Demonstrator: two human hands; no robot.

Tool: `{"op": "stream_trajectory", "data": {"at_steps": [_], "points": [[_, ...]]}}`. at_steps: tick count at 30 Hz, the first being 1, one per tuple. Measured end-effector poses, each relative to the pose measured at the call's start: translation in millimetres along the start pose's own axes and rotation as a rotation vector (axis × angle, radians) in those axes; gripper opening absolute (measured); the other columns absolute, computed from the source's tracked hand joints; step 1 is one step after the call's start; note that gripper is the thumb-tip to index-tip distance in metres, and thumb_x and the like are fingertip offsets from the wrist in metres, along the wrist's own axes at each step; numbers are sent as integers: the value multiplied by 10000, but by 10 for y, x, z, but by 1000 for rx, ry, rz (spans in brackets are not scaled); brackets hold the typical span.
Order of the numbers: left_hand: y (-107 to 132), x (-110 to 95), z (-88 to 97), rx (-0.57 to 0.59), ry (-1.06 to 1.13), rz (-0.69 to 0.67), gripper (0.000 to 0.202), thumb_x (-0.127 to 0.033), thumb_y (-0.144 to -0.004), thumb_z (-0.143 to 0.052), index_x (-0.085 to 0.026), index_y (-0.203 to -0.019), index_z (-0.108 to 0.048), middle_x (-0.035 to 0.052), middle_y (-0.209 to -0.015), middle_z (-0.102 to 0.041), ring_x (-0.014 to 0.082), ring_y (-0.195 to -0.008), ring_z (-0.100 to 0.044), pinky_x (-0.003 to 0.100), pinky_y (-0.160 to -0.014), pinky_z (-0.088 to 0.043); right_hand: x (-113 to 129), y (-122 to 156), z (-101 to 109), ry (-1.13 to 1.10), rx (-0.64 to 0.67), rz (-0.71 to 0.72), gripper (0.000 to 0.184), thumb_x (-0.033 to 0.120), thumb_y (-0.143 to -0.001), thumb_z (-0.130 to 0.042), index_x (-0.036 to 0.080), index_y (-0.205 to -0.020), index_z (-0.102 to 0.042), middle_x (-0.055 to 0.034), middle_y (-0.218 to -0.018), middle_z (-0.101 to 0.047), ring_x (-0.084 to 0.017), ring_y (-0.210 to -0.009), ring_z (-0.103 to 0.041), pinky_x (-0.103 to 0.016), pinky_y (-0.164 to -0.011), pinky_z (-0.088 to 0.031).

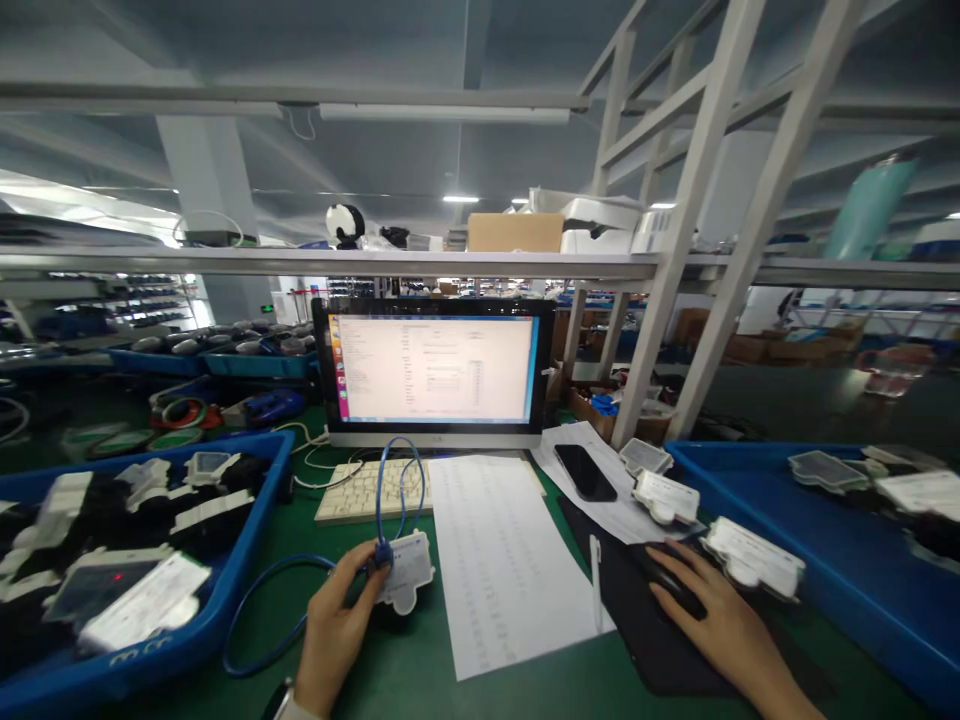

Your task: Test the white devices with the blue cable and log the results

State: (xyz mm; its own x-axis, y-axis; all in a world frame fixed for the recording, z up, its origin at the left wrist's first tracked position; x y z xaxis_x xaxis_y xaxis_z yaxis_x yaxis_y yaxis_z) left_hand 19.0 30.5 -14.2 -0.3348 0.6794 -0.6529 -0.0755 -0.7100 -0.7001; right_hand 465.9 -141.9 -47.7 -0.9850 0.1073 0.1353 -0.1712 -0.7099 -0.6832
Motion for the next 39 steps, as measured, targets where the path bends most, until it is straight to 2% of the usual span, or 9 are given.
{"op": "stream_trajectory", "data": {"at_steps": [3, 6, 11, 28, 39], "points": [[12, 15, -4, 7, 0, 24, 232, -345, -756, -615, -228, -951, -661, 32, -946, -701, 207, -869, -664, 296, -791, -549, -56, 28, -53, 8, 47, -21, 407, 494, -828, -479, 297, -1166, -592, -69, -1248, -546, -279, -1054, -581, -416, -792, -544], [20, 30, -7, 19, 8, 29, 237, -343, -761, -612, -223, -960, -662, 39, -964, -699, 207, -888, -661, 300, -798, -550, -91, 39, -92, -10, 111, -44, 444, 512, -836, -440, 290, -1196, -575, -80, -1270, -531, -273, -1075, -571, -420, -825, -529], [26, 49, -16, 9, 17, -38, 228, -321, -772, -608, -214, -968, -658, 44, -965, -698, 192, -880, -665, 283, -798, -548, -137, 35, -140, -25, 169, -79, 513, 565, -828, -388, 260, -1190, -586, -94, -1261, -536, -279, -1110, -546, -443, -895, -486], [39, 37, -24, -10, 10, -87, 204, -262, -780, -611, -227, -977, -651, 38, -971, -695, 176, -893, -661, 271, -813, -540, -258, 86, -232, -32, 145, -50, 503, 542, -831, -386, 262, -1202, -577, -77, -1263, -540, -288, -1111, -543, -438, -894, -496], [46, 46, -23, -7, 8, -83, 206, -263, -781, -611, -232, -981, -648, 37, -978, -693, 175, -899, -660, 276, -821, -538, -226, 73, -211, -19, 146, -31, 507, 533, -836, -385, 243, -1205, -576, -95, -1249, -544, -290, -1106, -547, -454, -899, -487]]}}
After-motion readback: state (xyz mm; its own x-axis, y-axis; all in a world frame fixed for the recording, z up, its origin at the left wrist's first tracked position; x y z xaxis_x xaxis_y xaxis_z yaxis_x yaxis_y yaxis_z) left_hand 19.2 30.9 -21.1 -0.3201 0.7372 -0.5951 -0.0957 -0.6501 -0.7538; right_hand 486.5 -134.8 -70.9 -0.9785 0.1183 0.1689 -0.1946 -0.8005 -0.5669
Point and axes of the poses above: each hand's wrist, its own y-axis away from the middle knuckle, its own z-axis out of the back of the hand, x = y × z, the point moved 3 cm from there along -y, towards the middle knuckle
